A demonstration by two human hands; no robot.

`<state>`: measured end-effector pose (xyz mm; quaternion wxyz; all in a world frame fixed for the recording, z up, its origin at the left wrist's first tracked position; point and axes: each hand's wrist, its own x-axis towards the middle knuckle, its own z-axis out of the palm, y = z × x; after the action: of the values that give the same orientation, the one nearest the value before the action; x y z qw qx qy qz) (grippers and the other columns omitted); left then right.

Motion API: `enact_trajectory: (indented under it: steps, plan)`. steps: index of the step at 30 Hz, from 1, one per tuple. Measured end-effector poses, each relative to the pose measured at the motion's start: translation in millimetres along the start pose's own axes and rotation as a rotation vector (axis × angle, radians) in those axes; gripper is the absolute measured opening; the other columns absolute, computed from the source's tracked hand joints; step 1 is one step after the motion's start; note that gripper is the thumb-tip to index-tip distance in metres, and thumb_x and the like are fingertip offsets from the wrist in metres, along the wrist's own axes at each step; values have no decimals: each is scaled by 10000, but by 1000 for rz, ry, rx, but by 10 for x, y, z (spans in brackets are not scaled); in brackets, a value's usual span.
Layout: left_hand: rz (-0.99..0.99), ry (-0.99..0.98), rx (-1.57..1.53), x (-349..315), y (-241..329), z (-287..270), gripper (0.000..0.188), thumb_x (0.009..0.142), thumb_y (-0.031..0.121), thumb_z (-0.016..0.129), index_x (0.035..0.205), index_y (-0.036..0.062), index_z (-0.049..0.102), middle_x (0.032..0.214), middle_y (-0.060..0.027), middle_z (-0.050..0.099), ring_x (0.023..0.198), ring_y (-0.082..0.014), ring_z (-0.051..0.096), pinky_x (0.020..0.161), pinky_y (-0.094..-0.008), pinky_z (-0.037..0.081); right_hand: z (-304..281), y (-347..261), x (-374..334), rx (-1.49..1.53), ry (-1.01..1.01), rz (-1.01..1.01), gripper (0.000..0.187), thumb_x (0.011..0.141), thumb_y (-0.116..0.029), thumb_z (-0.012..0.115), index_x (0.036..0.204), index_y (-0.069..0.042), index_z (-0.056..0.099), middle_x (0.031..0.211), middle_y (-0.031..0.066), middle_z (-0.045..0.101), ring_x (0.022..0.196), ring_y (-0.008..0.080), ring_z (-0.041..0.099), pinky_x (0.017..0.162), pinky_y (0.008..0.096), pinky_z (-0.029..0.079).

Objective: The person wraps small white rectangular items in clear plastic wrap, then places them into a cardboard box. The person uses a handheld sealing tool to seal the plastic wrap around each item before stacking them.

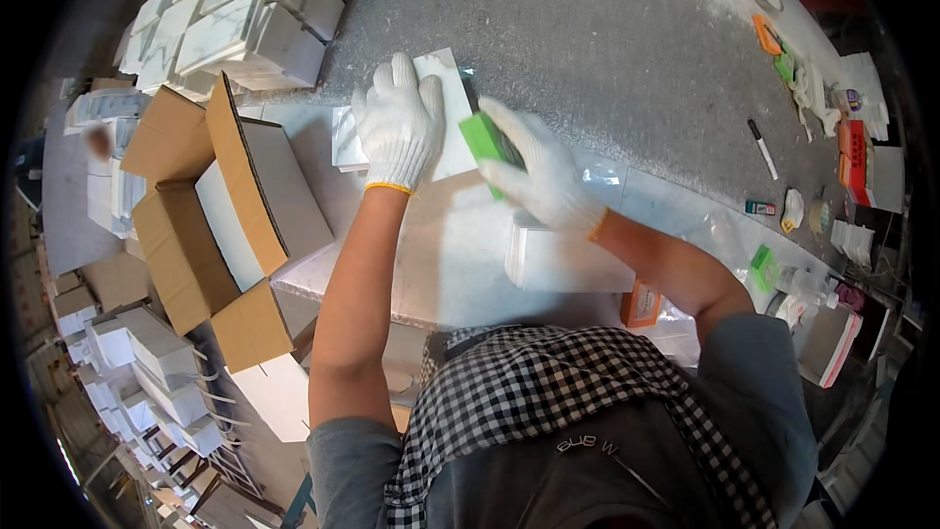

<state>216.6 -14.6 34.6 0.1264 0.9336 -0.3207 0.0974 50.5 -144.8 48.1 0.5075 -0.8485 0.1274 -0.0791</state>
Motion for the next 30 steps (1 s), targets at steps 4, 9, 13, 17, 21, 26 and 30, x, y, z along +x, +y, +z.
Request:
enact_trajectory:
  steps: [4,9,13,17,21,26,30]
  plan:
    - [34,-87,-56,64,27,-64,407,1021,370,485,1276,56,527,1198,-251,637,1053,-435,647,981,-533,450,44,138,565,62,134,-75,695,901,-328,702,1533,-129,494,1280,269,624,1217,412,607,1029,463,474]
    - [-9,-66,-21,53,2,-16,434,1008,398,518,1259,44,538,1177,-227,649,1038,-396,678,1107,-557,401,40,182,1263,10,211,-41,676,918,-405,657,1524,-143,511,1250,275,634,1170,441,614,1009,478,483]
    - [-39,-26,-40,10,-7,10,430,1008,402,517,1251,48,540,1186,-230,649,1046,-396,676,1108,-559,401,13,-5,81,-74,19,-49,699,918,-321,686,1557,-148,462,1321,228,581,1240,383,589,1054,447,471]
    - [18,-63,-34,31,-16,-15,403,1007,393,513,1227,56,545,1167,-210,652,1030,-394,670,1073,-558,417,11,30,14,-61,11,-74,702,892,-274,714,1539,-151,470,1358,235,544,1225,400,587,1042,466,472]
    - [39,-46,-39,61,5,-42,376,1006,378,507,1205,61,546,1135,-194,652,1009,-394,669,1038,-558,429,-46,87,1133,-145,157,-28,654,906,-362,672,1520,-205,509,1252,238,630,1164,404,626,1006,465,491]
    - [-2,-65,-52,45,-10,-49,375,1012,380,498,1208,63,540,1158,-202,653,1045,-394,669,1056,-563,421,-25,25,682,-138,102,-136,663,868,-352,715,1489,-188,551,1236,244,628,1155,409,617,988,476,495]
    - [1,-37,-63,24,3,-25,386,1013,386,501,1215,59,538,1167,-205,652,1047,-395,671,1061,-565,419,22,64,-65,-223,59,-236,621,890,-365,726,1467,-193,572,1237,210,628,1167,390,608,981,467,490]
